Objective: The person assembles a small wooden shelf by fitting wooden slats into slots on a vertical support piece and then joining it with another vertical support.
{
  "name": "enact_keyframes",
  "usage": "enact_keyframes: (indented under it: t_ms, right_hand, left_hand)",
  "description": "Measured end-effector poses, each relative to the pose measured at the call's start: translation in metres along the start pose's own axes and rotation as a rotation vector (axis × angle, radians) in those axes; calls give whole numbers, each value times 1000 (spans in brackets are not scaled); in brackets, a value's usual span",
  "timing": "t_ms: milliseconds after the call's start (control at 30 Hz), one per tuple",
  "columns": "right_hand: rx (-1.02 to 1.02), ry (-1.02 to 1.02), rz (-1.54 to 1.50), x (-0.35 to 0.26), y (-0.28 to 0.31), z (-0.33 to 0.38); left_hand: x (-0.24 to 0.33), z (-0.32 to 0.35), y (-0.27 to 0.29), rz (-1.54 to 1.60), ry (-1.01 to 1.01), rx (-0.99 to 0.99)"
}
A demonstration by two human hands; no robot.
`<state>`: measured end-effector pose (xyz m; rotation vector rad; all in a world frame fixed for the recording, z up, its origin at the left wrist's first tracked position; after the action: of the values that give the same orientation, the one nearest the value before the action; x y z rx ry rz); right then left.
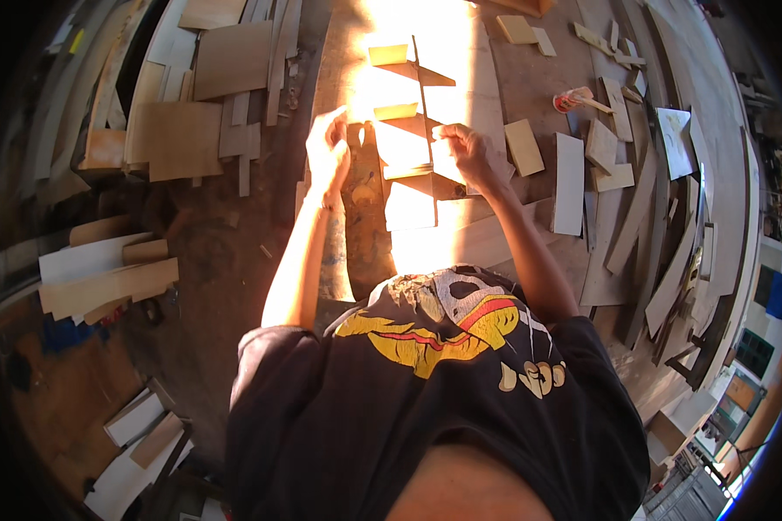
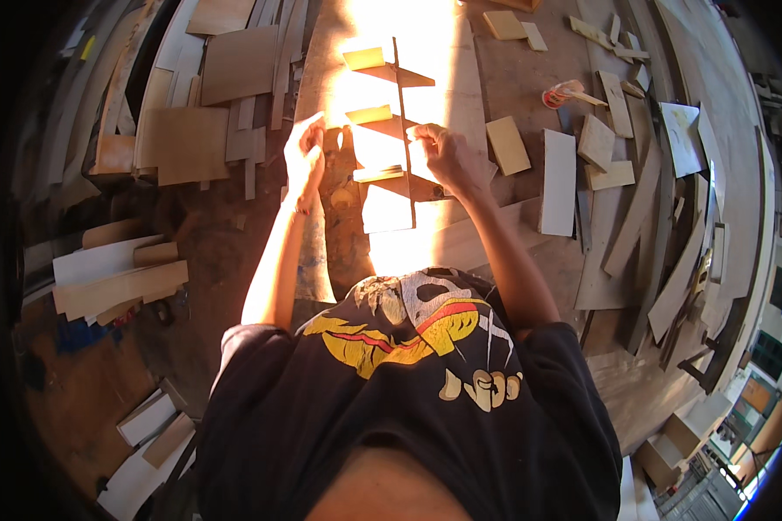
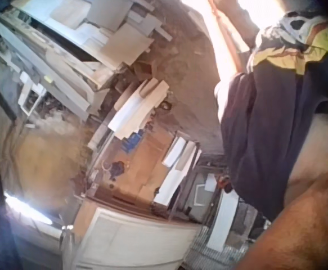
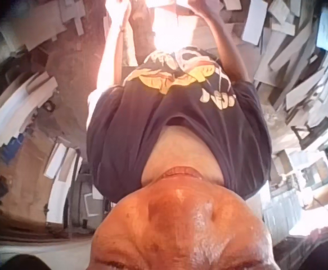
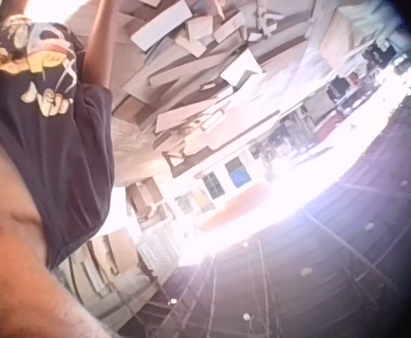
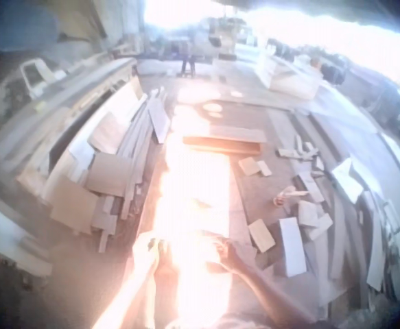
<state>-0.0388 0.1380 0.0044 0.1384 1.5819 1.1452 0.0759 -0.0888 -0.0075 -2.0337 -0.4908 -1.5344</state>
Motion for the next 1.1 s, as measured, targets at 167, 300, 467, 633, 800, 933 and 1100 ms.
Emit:
enact_keyframes:
  t_ms: [167, 300, 467, 633, 800, 933, 1100]
  right_hand:
    - [-129, 130, -65, -16, -14, 41]
    - [-179, 9, 2, -36, -24, 40]
    - [16, 231, 47, -10, -45, 20]
    - [-78, 194, 72, -46, -30, 25]
    - [-129, 151, 200, -62, -15, 26]
    - [-59, 271, 150, -65, -15, 28]
    - [68, 331, 34, -40, -35, 28]
  left_hand:
    - [54, 99, -30, -41, 215, 162]
    - [50, 135, -38, -759, -246, -46]
    - [50, 138, -39, -794, -107, -125]
    - [45, 144, -35, -813, -107, -97]
    - [44, 142, -37, -791, -105, -123]
    - [42, 142, -38, -798, -112, -79]
    - [38, 142, -38, -777, -144, -134]
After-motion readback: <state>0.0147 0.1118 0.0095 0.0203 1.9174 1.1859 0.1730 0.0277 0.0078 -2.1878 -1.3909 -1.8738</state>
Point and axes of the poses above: each hand's wrist, its own z-axis away from the middle knuckle, its own y-axis out of the back of the hand, x = y × z, the point moved 3 cm from there along -z, towards the middle knuckle, and after that the axes turned 13 degrees about z, right-handed, at the moved point
